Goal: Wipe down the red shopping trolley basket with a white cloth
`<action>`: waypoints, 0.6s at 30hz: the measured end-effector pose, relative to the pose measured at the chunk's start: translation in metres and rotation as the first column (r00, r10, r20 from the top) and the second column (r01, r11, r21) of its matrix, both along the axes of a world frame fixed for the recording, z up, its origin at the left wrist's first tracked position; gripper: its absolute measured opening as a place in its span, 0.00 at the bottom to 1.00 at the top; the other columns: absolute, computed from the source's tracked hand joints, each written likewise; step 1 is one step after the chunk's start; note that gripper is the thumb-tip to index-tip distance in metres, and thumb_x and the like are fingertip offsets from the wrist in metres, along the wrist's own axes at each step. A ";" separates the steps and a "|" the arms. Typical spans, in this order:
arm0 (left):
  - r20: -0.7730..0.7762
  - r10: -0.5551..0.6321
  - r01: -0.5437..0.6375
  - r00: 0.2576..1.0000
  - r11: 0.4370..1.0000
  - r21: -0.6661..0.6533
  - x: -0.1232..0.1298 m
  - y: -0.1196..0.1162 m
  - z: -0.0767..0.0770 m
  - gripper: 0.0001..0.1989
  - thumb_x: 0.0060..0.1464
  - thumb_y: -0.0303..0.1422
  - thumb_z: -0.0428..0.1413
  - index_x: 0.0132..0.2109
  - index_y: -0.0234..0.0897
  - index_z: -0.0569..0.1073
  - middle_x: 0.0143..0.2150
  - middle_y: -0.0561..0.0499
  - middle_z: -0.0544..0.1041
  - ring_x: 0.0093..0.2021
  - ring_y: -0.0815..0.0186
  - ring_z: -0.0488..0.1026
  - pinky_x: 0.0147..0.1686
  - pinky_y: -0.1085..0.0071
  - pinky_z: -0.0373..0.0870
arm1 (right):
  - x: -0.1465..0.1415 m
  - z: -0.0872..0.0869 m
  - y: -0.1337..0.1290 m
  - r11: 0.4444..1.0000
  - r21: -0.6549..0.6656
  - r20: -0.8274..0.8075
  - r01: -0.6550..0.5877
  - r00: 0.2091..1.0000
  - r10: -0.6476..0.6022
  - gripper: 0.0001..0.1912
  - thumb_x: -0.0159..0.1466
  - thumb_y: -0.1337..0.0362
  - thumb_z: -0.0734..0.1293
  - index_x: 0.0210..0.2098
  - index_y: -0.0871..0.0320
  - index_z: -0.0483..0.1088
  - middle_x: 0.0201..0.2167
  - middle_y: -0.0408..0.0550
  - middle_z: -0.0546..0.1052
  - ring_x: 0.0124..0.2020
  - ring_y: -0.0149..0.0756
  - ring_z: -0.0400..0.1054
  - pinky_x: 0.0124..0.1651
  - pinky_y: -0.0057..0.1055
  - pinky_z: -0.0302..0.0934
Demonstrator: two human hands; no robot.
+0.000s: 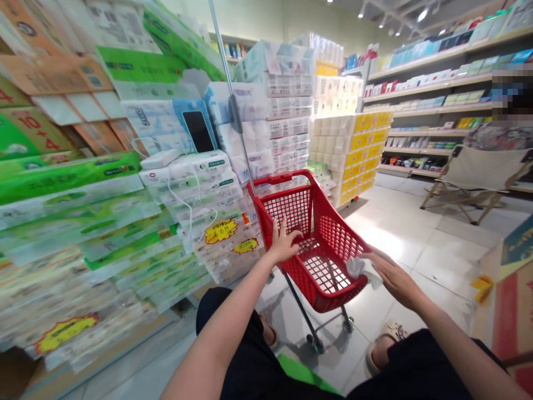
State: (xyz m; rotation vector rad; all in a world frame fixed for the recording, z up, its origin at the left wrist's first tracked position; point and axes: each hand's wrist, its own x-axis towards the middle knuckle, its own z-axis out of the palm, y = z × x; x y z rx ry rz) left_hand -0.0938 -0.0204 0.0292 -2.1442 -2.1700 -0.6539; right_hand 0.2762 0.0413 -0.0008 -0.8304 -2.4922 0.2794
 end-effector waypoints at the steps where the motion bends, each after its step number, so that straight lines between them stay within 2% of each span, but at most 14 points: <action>1: 0.001 -0.004 0.004 1.000 1.000 -0.002 0.001 0.001 0.000 0.19 0.52 0.32 0.55 0.52 0.49 0.71 0.74 0.56 0.35 0.71 0.41 0.26 0.64 0.38 0.43 | 0.000 0.002 0.009 0.999 -0.034 -0.013 0.004 1.000 -0.004 0.24 0.71 0.57 0.50 0.63 0.51 0.59 0.64 0.47 0.63 0.68 0.38 0.49 0.67 0.43 0.50; 3: -0.005 -0.010 0.010 1.000 1.000 -0.001 0.003 0.004 0.000 0.17 0.53 0.32 0.55 0.51 0.47 0.71 0.74 0.55 0.37 0.71 0.42 0.25 0.64 0.38 0.41 | -0.004 0.006 0.026 0.998 -0.057 -0.065 0.014 0.998 -0.017 0.25 0.70 0.57 0.49 0.63 0.53 0.58 0.65 0.50 0.61 0.67 0.38 0.51 0.66 0.41 0.52; 6: -0.031 -0.016 0.016 0.999 1.000 -0.001 0.006 0.007 0.001 0.16 0.54 0.32 0.55 0.50 0.46 0.72 0.73 0.54 0.40 0.71 0.43 0.24 0.65 0.38 0.37 | -0.015 0.007 0.047 0.998 -0.055 -0.143 0.021 0.989 -0.029 0.24 0.70 0.58 0.49 0.60 0.55 0.62 0.62 0.53 0.65 0.65 0.40 0.56 0.65 0.41 0.54; 9: -0.028 -0.011 0.010 1.000 1.000 -0.026 0.008 0.009 0.003 0.15 0.53 0.32 0.55 0.49 0.45 0.72 0.73 0.55 0.41 0.71 0.45 0.23 0.65 0.37 0.33 | -0.023 0.008 0.051 0.994 -0.098 -0.252 0.043 0.966 -0.066 0.22 0.68 0.58 0.53 0.58 0.53 0.63 0.59 0.52 0.69 0.59 0.42 0.63 0.60 0.42 0.60; 11: 0.001 -0.009 0.009 1.000 0.999 -0.037 0.009 0.009 0.005 0.15 0.53 0.32 0.54 0.48 0.46 0.72 0.73 0.57 0.41 0.71 0.46 0.21 0.65 0.38 0.30 | -0.022 0.010 0.043 0.988 -0.087 -0.429 0.129 0.890 -0.154 0.22 0.66 0.57 0.57 0.59 0.52 0.62 0.58 0.52 0.69 0.57 0.44 0.65 0.59 0.45 0.60; 13: 0.034 -0.017 0.018 0.999 0.999 -0.033 0.009 0.008 0.006 0.14 0.53 0.31 0.54 0.47 0.46 0.73 0.73 0.59 0.40 0.70 0.46 0.19 0.65 0.39 0.29 | -0.017 0.011 0.029 0.969 -0.044 -0.570 0.244 0.790 -0.225 0.22 0.66 0.57 0.58 0.58 0.52 0.63 0.60 0.51 0.66 0.60 0.46 0.61 0.62 0.48 0.56; 14: 0.048 -0.021 0.022 0.999 0.999 -0.028 0.010 0.007 0.006 0.13 0.54 0.31 0.54 0.47 0.46 0.73 0.73 0.59 0.39 0.70 0.46 0.18 0.65 0.39 0.29 | -0.013 0.011 0.022 0.959 -0.022 -0.570 0.282 0.784 -0.244 0.20 0.66 0.56 0.58 0.55 0.51 0.66 0.62 0.50 0.65 0.63 0.48 0.57 0.64 0.51 0.52; 16: 0.062 -0.032 0.034 0.998 0.999 -0.022 0.010 0.004 0.007 0.12 0.54 0.31 0.53 0.46 0.45 0.73 0.73 0.60 0.39 0.70 0.45 0.17 0.65 0.39 0.30 | -0.006 0.007 0.008 0.956 -0.012 -0.434 0.292 0.860 -0.268 0.17 0.67 0.53 0.56 0.48 0.48 0.71 0.63 0.44 0.63 0.67 0.51 0.48 0.67 0.55 0.43; 18: 0.052 -0.039 0.040 0.998 0.999 -0.020 0.011 0.002 0.008 0.12 0.54 0.31 0.53 0.46 0.45 0.74 0.73 0.60 0.41 0.70 0.45 0.18 0.65 0.38 0.30 | -0.004 0.000 0.000 0.963 -0.070 -0.255 0.261 0.928 -0.271 0.19 0.68 0.51 0.53 0.43 0.47 0.74 0.64 0.41 0.62 0.68 0.52 0.46 0.67 0.55 0.43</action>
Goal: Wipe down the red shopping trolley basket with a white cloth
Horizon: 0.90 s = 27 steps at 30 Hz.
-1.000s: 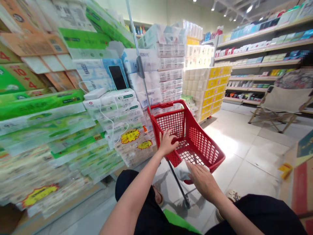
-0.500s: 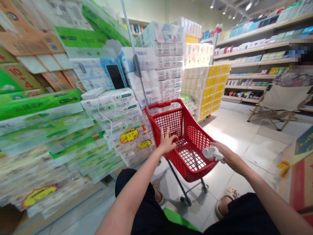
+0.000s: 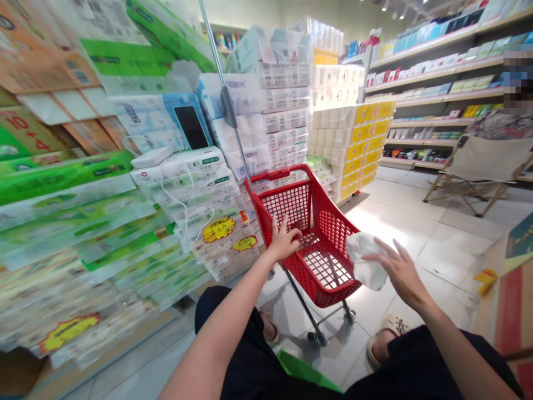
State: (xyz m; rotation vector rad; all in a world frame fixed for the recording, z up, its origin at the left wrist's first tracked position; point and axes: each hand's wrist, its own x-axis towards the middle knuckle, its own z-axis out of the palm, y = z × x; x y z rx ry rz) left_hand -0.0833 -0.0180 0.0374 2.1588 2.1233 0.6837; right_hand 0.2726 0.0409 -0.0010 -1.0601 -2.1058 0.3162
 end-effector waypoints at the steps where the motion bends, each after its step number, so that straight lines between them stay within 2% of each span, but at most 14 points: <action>1: -0.011 -0.001 0.001 1.000 1.000 0.002 0.000 -0.001 0.001 0.13 0.54 0.31 0.53 0.46 0.45 0.74 0.73 0.59 0.43 0.70 0.45 0.19 0.65 0.38 0.30 | -0.001 -0.004 -0.002 0.999 -0.048 0.035 -0.006 0.999 0.008 0.20 0.68 0.50 0.53 0.42 0.48 0.73 0.65 0.42 0.60 0.67 0.52 0.48 0.66 0.53 0.47; 3: -0.036 -0.004 0.005 0.999 1.000 0.003 0.000 -0.002 0.001 0.13 0.53 0.30 0.53 0.46 0.46 0.74 0.72 0.58 0.45 0.71 0.46 0.21 0.65 0.37 0.27 | -0.009 -0.013 0.001 0.995 -0.101 0.039 0.001 0.999 0.003 0.19 0.66 0.48 0.56 0.41 0.52 0.70 0.64 0.50 0.61 0.63 0.49 0.56 0.60 0.46 0.56; 5: -0.054 -0.016 0.016 0.998 1.000 0.007 -0.002 -0.004 0.002 0.13 0.53 0.30 0.54 0.45 0.46 0.74 0.72 0.58 0.47 0.71 0.46 0.21 0.64 0.37 0.25 | -0.019 -0.018 0.011 0.990 -0.130 0.070 0.059 0.996 -0.050 0.18 0.64 0.47 0.58 0.40 0.55 0.65 0.55 0.57 0.67 0.55 0.47 0.64 0.52 0.42 0.62; 8: -0.056 -0.036 0.037 0.998 0.999 0.017 -0.005 -0.007 0.001 0.13 0.53 0.29 0.53 0.45 0.46 0.74 0.72 0.58 0.47 0.71 0.47 0.20 0.64 0.37 0.25 | -0.035 -0.017 0.032 0.972 -0.185 0.166 0.142 0.980 -0.112 0.14 0.65 0.51 0.56 0.40 0.55 0.59 0.39 0.53 0.71 0.39 0.42 0.68 0.39 0.38 0.62; 11: -0.031 -0.039 0.040 0.999 0.999 0.028 -0.008 -0.010 -0.001 0.14 0.53 0.28 0.53 0.46 0.45 0.74 0.73 0.59 0.45 0.70 0.48 0.17 0.65 0.39 0.28 | -0.052 -0.005 0.052 0.969 -0.193 0.272 0.151 0.958 -0.095 0.12 0.66 0.54 0.54 0.42 0.55 0.58 0.38 0.51 0.71 0.31 0.39 0.66 0.32 0.34 0.57; 15: -0.014 -0.045 0.046 0.999 0.998 0.041 -0.011 -0.015 -0.002 0.13 0.53 0.28 0.53 0.46 0.45 0.74 0.73 0.59 0.43 0.70 0.48 0.16 0.66 0.40 0.28 | -0.086 0.018 0.074 0.980 -0.113 0.460 0.162 0.883 -0.093 0.13 0.68 0.57 0.53 0.47 0.57 0.57 0.46 0.58 0.71 0.34 0.41 0.68 0.33 0.34 0.54; 17: -0.007 -0.051 0.051 0.999 0.998 0.041 -0.012 -0.017 -0.002 0.13 0.53 0.28 0.53 0.46 0.45 0.74 0.73 0.59 0.43 0.70 0.48 0.16 0.66 0.40 0.29 | -0.105 0.026 0.086 0.982 -0.095 0.490 0.161 0.867 -0.094 0.14 0.69 0.58 0.53 0.50 0.59 0.56 0.48 0.61 0.70 0.36 0.43 0.70 0.35 0.35 0.55; 23: 0.023 -0.038 0.038 0.999 0.999 0.038 -0.015 -0.019 -0.002 0.13 0.53 0.28 0.53 0.44 0.44 0.74 0.73 0.60 0.41 0.70 0.48 0.17 0.66 0.41 0.31 | -0.153 0.039 0.129 0.983 -0.108 0.469 0.150 0.879 -0.083 0.17 0.68 0.60 0.54 0.53 0.61 0.55 0.52 0.65 0.69 0.42 0.47 0.71 0.39 0.37 0.57; 27: 0.010 0.020 -0.020 1.000 0.994 0.105 -0.010 -0.013 -0.007 0.11 0.54 0.29 0.52 0.43 0.44 0.75 0.73 0.59 0.43 0.71 0.50 0.21 0.67 0.43 0.33 | -0.159 0.038 0.147 0.987 -0.117 0.427 0.112 0.903 -0.052 0.16 0.67 0.62 0.55 0.53 0.61 0.56 0.53 0.65 0.69 0.45 0.47 0.69 0.40 0.36 0.58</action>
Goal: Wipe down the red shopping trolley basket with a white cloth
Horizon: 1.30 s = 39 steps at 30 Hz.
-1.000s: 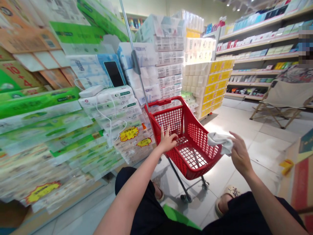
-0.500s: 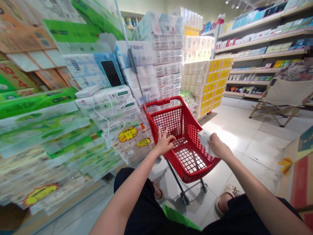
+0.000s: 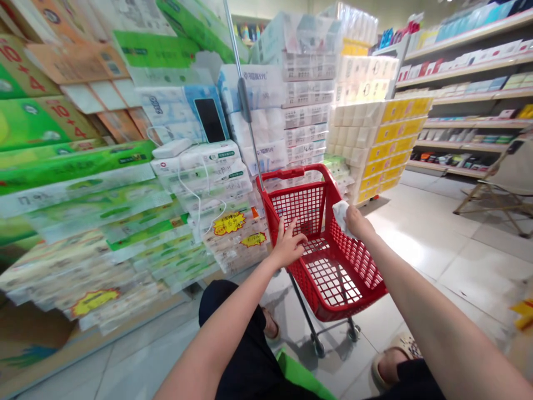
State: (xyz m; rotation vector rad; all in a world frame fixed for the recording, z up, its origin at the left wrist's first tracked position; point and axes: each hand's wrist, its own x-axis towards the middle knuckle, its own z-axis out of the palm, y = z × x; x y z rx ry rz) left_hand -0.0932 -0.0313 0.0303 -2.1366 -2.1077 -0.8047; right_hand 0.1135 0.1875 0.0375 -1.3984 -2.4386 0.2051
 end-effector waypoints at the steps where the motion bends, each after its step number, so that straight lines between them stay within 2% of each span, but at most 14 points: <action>1: -0.006 0.024 -0.023 1.000 0.999 0.032 0.002 0.002 -0.002 0.11 0.55 0.29 0.52 0.42 0.43 0.76 0.72 0.59 0.45 0.71 0.50 0.22 0.68 0.45 0.34 | 0.003 -0.001 0.001 1.000 -0.004 -0.012 -0.013 1.000 0.013 0.16 0.66 0.63 0.55 0.52 0.60 0.57 0.52 0.64 0.70 0.44 0.46 0.69 0.40 0.35 0.58; 4: -0.017 0.101 -0.098 0.995 0.989 0.111 0.010 0.009 -0.006 0.11 0.57 0.29 0.49 0.39 0.41 0.77 0.71 0.57 0.50 0.72 0.53 0.26 0.69 0.49 0.37 | 0.021 -0.006 -0.002 0.999 -0.020 -0.045 -0.041 0.998 0.040 0.14 0.64 0.63 0.56 0.49 0.57 0.58 0.47 0.58 0.73 0.40 0.43 0.69 0.37 0.33 0.58; 8: -0.027 0.145 -0.141 0.989 0.982 0.123 0.019 0.015 -0.007 0.11 0.58 0.30 0.49 0.38 0.41 0.77 0.69 0.56 0.55 0.72 0.52 0.30 0.70 0.48 0.39 | 0.065 -0.019 -0.024 0.997 -0.049 -0.097 -0.066 0.993 0.061 0.11 0.62 0.61 0.58 0.44 0.53 0.58 0.40 0.51 0.74 0.35 0.40 0.68 0.35 0.32 0.58; 10: -0.023 0.149 -0.145 0.989 0.983 0.117 0.021 0.018 -0.006 0.11 0.59 0.31 0.49 0.38 0.41 0.77 0.68 0.56 0.56 0.72 0.51 0.30 0.70 0.47 0.39 | 0.092 -0.029 -0.042 0.993 -0.095 -0.174 -0.068 0.983 0.051 0.10 0.61 0.59 0.58 0.42 0.52 0.57 0.34 0.47 0.73 0.31 0.39 0.67 0.33 0.32 0.57; 13: -0.011 0.133 -0.131 0.991 0.986 0.104 0.022 0.020 -0.004 0.12 0.59 0.31 0.48 0.38 0.41 0.77 0.68 0.56 0.56 0.72 0.51 0.29 0.70 0.47 0.36 | 0.127 -0.045 -0.076 0.976 -0.213 -0.326 -0.036 0.945 -0.036 0.09 0.62 0.57 0.58 0.41 0.51 0.55 0.26 0.41 0.69 0.25 0.37 0.64 0.29 0.32 0.57; 16: -0.003 0.102 -0.101 0.995 0.992 0.074 0.021 0.022 -0.002 0.12 0.59 0.31 0.48 0.39 0.41 0.77 0.69 0.56 0.55 0.72 0.50 0.29 0.70 0.46 0.31 | 0.145 -0.058 -0.108 0.957 -0.289 -0.488 -0.031 0.865 -0.120 0.08 0.63 0.56 0.56 0.40 0.50 0.53 0.25 0.38 0.66 0.23 0.36 0.62 0.28 0.32 0.58; 19: -0.008 0.078 -0.078 0.997 0.996 0.047 0.018 0.023 0.000 0.12 0.58 0.31 0.49 0.39 0.41 0.78 0.69 0.56 0.54 0.72 0.50 0.28 0.70 0.45 0.30 | 0.144 -0.063 -0.131 0.982 -0.187 -0.542 -0.004 0.835 -0.100 0.06 0.63 0.59 0.55 0.38 0.51 0.54 0.30 0.42 0.68 0.28 0.37 0.65 0.33 0.35 0.63; 22: -0.029 0.048 -0.047 0.998 0.998 0.045 0.013 0.025 0.001 0.13 0.58 0.32 0.48 0.39 0.40 0.78 0.69 0.54 0.54 0.72 0.52 0.30 0.70 0.48 0.32 | 0.134 -0.061 -0.147 0.998 0.059 -0.459 0.025 0.888 0.005 0.05 0.62 0.62 0.54 0.37 0.53 0.58 0.44 0.53 0.70 0.47 0.45 0.66 0.49 0.44 0.62; 24: -0.045 0.030 -0.028 0.999 0.999 0.045 0.012 0.026 0.002 0.13 0.59 0.32 0.47 0.39 0.40 0.78 0.68 0.54 0.56 0.72 0.54 0.32 0.70 0.50 0.32 | 0.127 -0.059 -0.155 0.978 0.208 -0.385 0.018 0.920 0.065 0.08 0.62 0.62 0.54 0.38 0.54 0.61 0.57 0.57 0.65 0.61 0.50 0.55 0.59 0.50 0.54; 26: -0.054 0.029 -0.026 0.998 0.998 0.051 0.012 0.026 0.002 0.14 0.60 0.33 0.47 0.38 0.41 0.78 0.67 0.53 0.57 0.72 0.54 0.32 0.70 0.50 0.32 | 0.123 -0.057 -0.162 0.956 0.292 -0.330 -0.004 0.938 0.105 0.12 0.64 0.63 0.53 0.41 0.55 0.64 0.63 0.54 0.59 0.67 0.50 0.45 0.65 0.52 0.47; 28: -0.061 0.035 -0.031 0.998 0.998 0.063 0.014 0.026 0.002 0.13 0.60 0.33 0.48 0.38 0.41 0.78 0.66 0.53 0.59 0.72 0.54 0.32 0.70 0.49 0.32 | 0.123 -0.057 -0.166 0.945 0.324 -0.295 -0.034 0.946 0.136 0.13 0.65 0.63 0.53 0.43 0.54 0.66 0.61 0.51 0.63 0.68 0.46 0.46 0.66 0.50 0.45; 31: -0.077 0.016 -0.010 0.997 0.997 0.075 0.018 0.024 0.001 0.12 0.59 0.34 0.49 0.38 0.41 0.78 0.65 0.52 0.61 0.72 0.53 0.32 0.70 0.48 0.31 | 0.126 -0.057 -0.170 0.936 0.347 -0.272 -0.055 0.950 0.157 0.12 0.66 0.63 0.53 0.37 0.53 0.67 0.45 0.48 0.75 0.59 0.43 0.60 0.66 0.49 0.46; 34: -0.079 0.006 0.001 0.997 0.996 0.086 0.022 0.023 0.000 0.12 0.59 0.34 0.50 0.37 0.42 0.78 0.64 0.51 0.62 0.72 0.53 0.31 0.70 0.49 0.31 | 0.130 -0.055 -0.174 0.928 0.373 -0.268 -0.015 0.956 0.123 0.11 0.65 0.62 0.54 0.31 0.52 0.65 0.35 0.47 0.75 0.47 0.42 0.67 0.63 0.47 0.50; 39: -0.067 -0.019 0.025 0.998 0.995 0.094 0.022 0.023 -0.002 0.11 0.58 0.33 0.50 0.37 0.41 0.78 0.66 0.52 0.59 0.72 0.53 0.33 0.70 0.50 0.35 | 0.134 -0.053 -0.186 0.925 0.379 -0.228 0.022 0.971 0.070 0.10 0.63 0.62 0.56 0.28 0.52 0.66 0.30 0.44 0.76 0.40 0.41 0.69 0.60 0.48 0.49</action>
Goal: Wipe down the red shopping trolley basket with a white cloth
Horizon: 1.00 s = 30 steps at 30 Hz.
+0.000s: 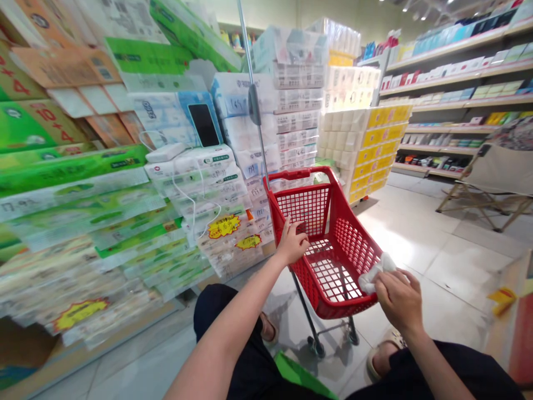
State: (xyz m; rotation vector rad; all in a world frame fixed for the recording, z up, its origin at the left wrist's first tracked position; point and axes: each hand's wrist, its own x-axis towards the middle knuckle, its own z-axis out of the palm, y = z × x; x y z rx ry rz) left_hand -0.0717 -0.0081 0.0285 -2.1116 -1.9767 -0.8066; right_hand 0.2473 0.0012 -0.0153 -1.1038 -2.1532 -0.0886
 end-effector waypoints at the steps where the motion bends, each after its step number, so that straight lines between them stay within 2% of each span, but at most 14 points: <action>1: -0.002 -0.014 0.014 1.000 1.000 -0.008 -0.002 0.001 0.001 0.11 0.58 0.33 0.51 0.37 0.41 0.78 0.66 0.52 0.59 0.72 0.54 0.34 0.70 0.50 0.35 | 0.000 -0.001 -0.003 1.000 0.012 -0.006 -0.001 1.000 0.001 0.09 0.62 0.62 0.57 0.28 0.52 0.66 0.29 0.44 0.76 0.39 0.41 0.69 0.60 0.48 0.49; 6: -0.030 -0.088 0.085 0.996 0.992 -0.090 -0.016 0.015 0.008 0.11 0.58 0.32 0.49 0.36 0.41 0.77 0.65 0.53 0.62 0.71 0.58 0.42 0.70 0.53 0.38 | -0.009 -0.003 -0.018 0.998 0.036 0.007 -0.046 0.999 0.046 0.09 0.62 0.61 0.59 0.27 0.52 0.67 0.28 0.44 0.75 0.35 0.40 0.69 0.57 0.46 0.50; 10: -0.049 -0.046 0.040 0.998 0.992 -0.118 -0.024 0.026 0.015 0.13 0.59 0.31 0.46 0.40 0.40 0.76 0.65 0.53 0.64 0.70 0.61 0.48 0.70 0.54 0.40 | -0.027 0.007 -0.023 0.990 0.007 0.079 -0.144 0.987 0.143 0.08 0.64 0.59 0.60 0.31 0.52 0.67 0.29 0.44 0.74 0.36 0.40 0.67 0.54 0.43 0.52; 13: -0.100 -0.126 0.112 0.987 0.984 -0.135 -0.020 0.021 0.018 0.14 0.62 0.32 0.44 0.40 0.40 0.75 0.54 0.51 0.74 0.65 0.63 0.60 0.69 0.56 0.41 | -0.040 0.012 -0.017 0.982 -0.004 0.106 -0.190 0.976 0.190 0.09 0.66 0.57 0.59 0.33 0.53 0.67 0.31 0.44 0.75 0.37 0.40 0.66 0.52 0.41 0.52; 15: -0.119 -0.216 0.193 0.969 0.965 -0.180 -0.012 0.009 0.020 0.16 0.64 0.35 0.43 0.37 0.41 0.76 0.45 0.52 0.78 0.56 0.64 0.69 0.68 0.57 0.43 | -0.044 0.013 -0.011 0.981 0.002 0.116 -0.195 0.974 0.194 0.10 0.67 0.57 0.59 0.33 0.53 0.67 0.32 0.44 0.75 0.37 0.40 0.66 0.52 0.41 0.51; 17: -0.117 -0.259 0.234 0.959 0.953 -0.193 -0.002 -0.007 0.020 0.19 0.65 0.40 0.43 0.36 0.41 0.76 0.39 0.52 0.79 0.47 0.65 0.73 0.67 0.57 0.45 | -0.045 0.012 -0.008 0.980 0.006 0.128 -0.201 0.972 0.199 0.10 0.68 0.58 0.58 0.33 0.53 0.66 0.31 0.44 0.75 0.36 0.39 0.66 0.52 0.41 0.51; 23: -0.125 -0.326 0.304 0.937 0.938 -0.168 0.023 -0.049 0.008 0.21 0.61 0.51 0.48 0.36 0.41 0.76 0.33 0.51 0.79 0.39 0.63 0.72 0.58 0.59 0.54 | -0.045 0.011 -0.018 0.984 0.016 0.168 -0.177 0.971 0.172 0.12 0.69 0.58 0.57 0.32 0.53 0.66 0.29 0.44 0.74 0.34 0.38 0.66 0.52 0.40 0.52; 27: -0.161 -0.311 0.285 0.937 0.944 -0.165 0.025 -0.047 -0.001 0.20 0.60 0.48 0.49 0.30 0.39 0.74 0.27 0.50 0.76 0.33 0.64 0.70 0.50 0.61 0.58 | -0.032 0.013 -0.011 0.985 -0.021 0.220 -0.169 0.961 0.169 0.13 0.69 0.57 0.56 0.34 0.52 0.68 0.33 0.45 0.76 0.38 0.38 0.68 0.56 0.41 0.51; 30: -0.183 -0.330 0.301 0.926 0.939 -0.167 0.025 -0.037 -0.001 0.17 0.60 0.42 0.49 0.28 0.39 0.72 0.26 0.51 0.75 0.32 0.65 0.69 0.49 0.62 0.57 | -0.013 0.017 0.013 0.976 -0.051 0.238 -0.212 0.946 0.218 0.14 0.69 0.57 0.54 0.39 0.51 0.70 0.44 0.44 0.77 0.49 0.40 0.69 0.64 0.46 0.44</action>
